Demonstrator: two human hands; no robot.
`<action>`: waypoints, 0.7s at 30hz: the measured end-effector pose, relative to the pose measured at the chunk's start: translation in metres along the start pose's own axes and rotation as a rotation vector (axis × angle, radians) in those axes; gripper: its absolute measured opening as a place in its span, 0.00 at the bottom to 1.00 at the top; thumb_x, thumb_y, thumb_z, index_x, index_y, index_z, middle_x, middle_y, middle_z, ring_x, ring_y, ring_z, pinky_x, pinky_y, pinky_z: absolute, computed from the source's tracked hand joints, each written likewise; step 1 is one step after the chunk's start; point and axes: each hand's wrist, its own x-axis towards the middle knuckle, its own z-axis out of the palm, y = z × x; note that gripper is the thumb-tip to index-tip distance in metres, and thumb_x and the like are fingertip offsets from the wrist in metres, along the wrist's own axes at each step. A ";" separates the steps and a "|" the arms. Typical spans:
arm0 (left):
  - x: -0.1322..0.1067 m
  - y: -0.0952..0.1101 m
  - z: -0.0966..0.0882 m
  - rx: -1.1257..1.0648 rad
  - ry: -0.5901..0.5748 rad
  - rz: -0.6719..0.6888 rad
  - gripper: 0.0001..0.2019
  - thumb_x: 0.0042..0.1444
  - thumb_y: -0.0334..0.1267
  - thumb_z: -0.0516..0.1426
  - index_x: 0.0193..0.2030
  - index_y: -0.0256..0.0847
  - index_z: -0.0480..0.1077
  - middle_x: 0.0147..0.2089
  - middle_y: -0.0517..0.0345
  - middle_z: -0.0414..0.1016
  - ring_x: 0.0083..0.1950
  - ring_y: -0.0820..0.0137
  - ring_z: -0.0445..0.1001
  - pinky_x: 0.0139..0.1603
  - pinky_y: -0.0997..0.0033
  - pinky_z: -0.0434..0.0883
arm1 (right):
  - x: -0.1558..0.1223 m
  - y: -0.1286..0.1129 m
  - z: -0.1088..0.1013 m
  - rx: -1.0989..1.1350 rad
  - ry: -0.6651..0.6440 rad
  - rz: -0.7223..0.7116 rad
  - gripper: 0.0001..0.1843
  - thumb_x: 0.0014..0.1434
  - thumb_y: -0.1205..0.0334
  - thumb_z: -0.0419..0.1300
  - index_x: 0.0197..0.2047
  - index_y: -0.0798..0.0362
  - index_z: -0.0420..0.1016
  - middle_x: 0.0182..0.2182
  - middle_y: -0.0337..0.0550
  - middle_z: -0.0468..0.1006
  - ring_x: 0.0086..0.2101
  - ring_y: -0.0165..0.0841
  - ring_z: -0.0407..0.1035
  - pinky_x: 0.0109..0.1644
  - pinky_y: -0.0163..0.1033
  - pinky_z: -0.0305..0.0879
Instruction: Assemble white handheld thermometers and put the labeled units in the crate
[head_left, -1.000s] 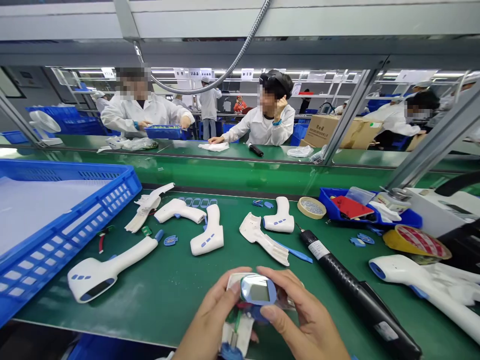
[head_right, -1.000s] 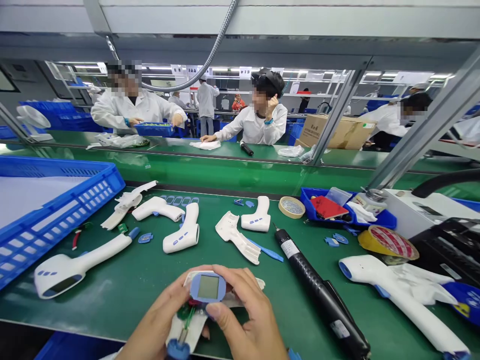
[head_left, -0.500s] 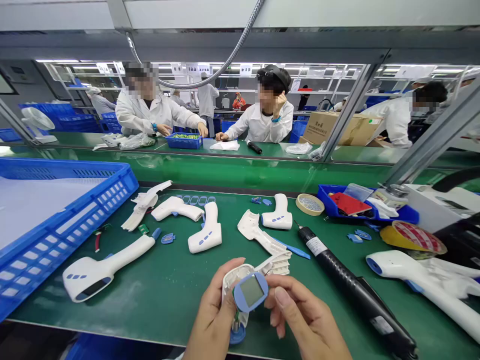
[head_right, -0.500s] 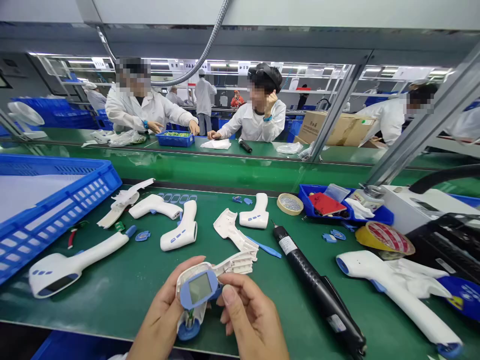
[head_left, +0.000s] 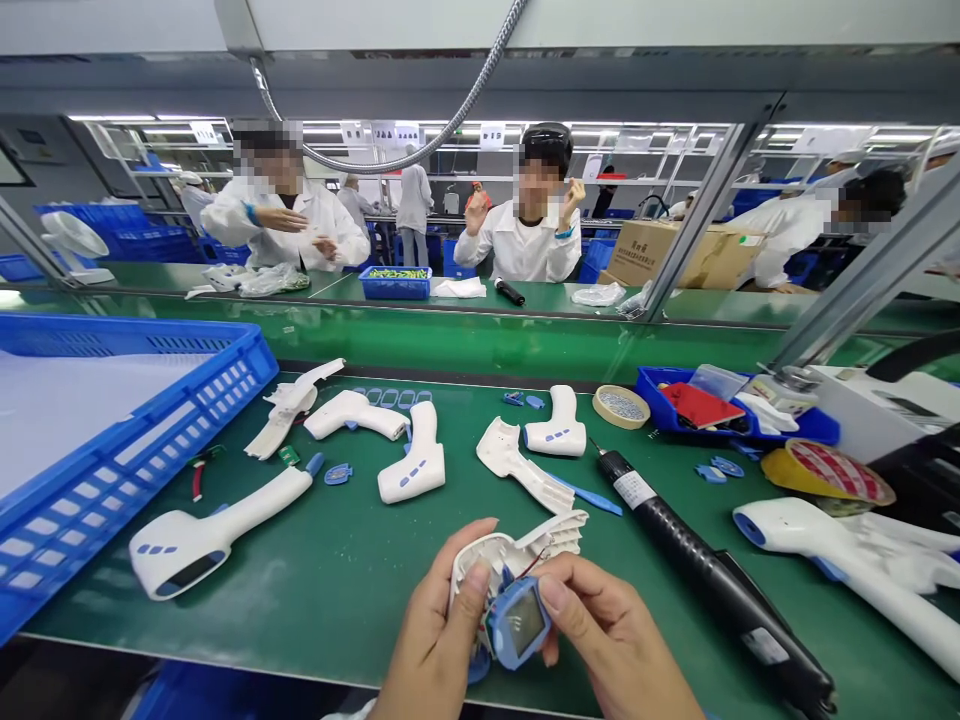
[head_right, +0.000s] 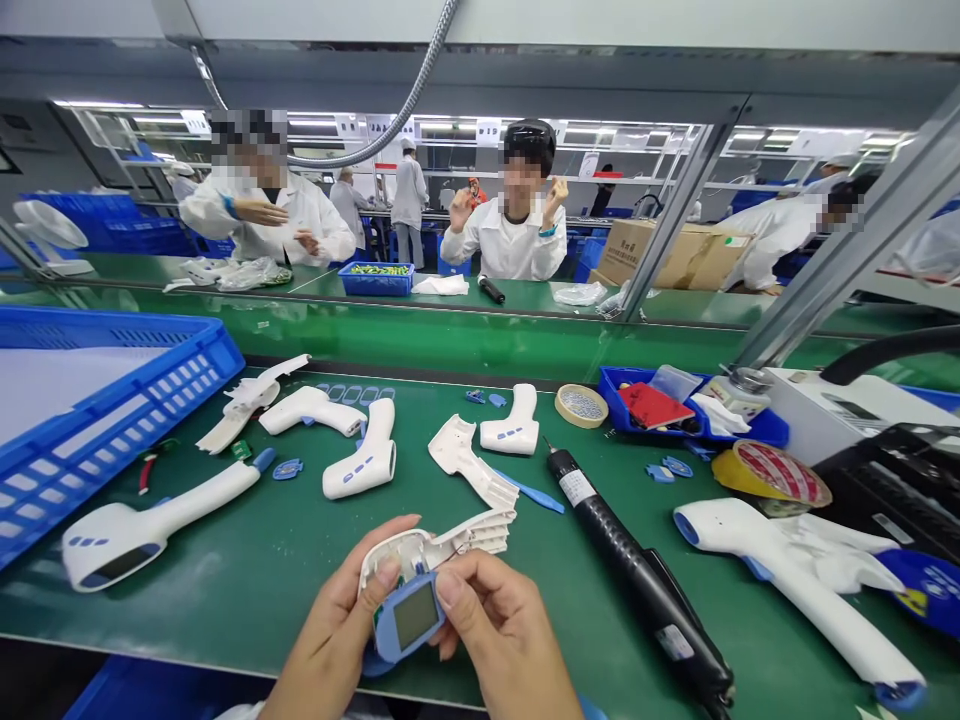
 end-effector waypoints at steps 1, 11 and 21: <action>0.000 0.001 0.000 -0.007 0.001 -0.004 0.24 0.54 0.54 0.53 0.52 0.43 0.68 0.38 0.57 0.75 0.37 0.69 0.70 0.41 0.76 0.65 | 0.000 0.000 0.000 0.002 -0.017 0.010 0.19 0.54 0.47 0.60 0.28 0.56 0.73 0.20 0.38 0.70 0.22 0.26 0.62 0.29 0.32 0.59; 0.006 0.002 0.001 -0.194 -0.020 -0.036 0.25 0.51 0.54 0.56 0.51 0.39 0.69 0.38 0.54 0.77 0.40 0.65 0.72 0.43 0.72 0.67 | -0.003 -0.004 -0.001 0.103 -0.082 -0.014 0.21 0.54 0.44 0.58 0.39 0.53 0.78 0.24 0.42 0.74 0.25 0.28 0.66 0.33 0.34 0.64; 0.007 -0.002 0.003 -0.152 0.013 -0.015 0.26 0.51 0.56 0.55 0.51 0.41 0.69 0.41 0.54 0.77 0.42 0.65 0.71 0.44 0.74 0.65 | 0.003 0.005 0.003 0.115 -0.002 -0.016 0.18 0.50 0.47 0.63 0.34 0.53 0.77 0.22 0.41 0.75 0.25 0.28 0.67 0.32 0.33 0.65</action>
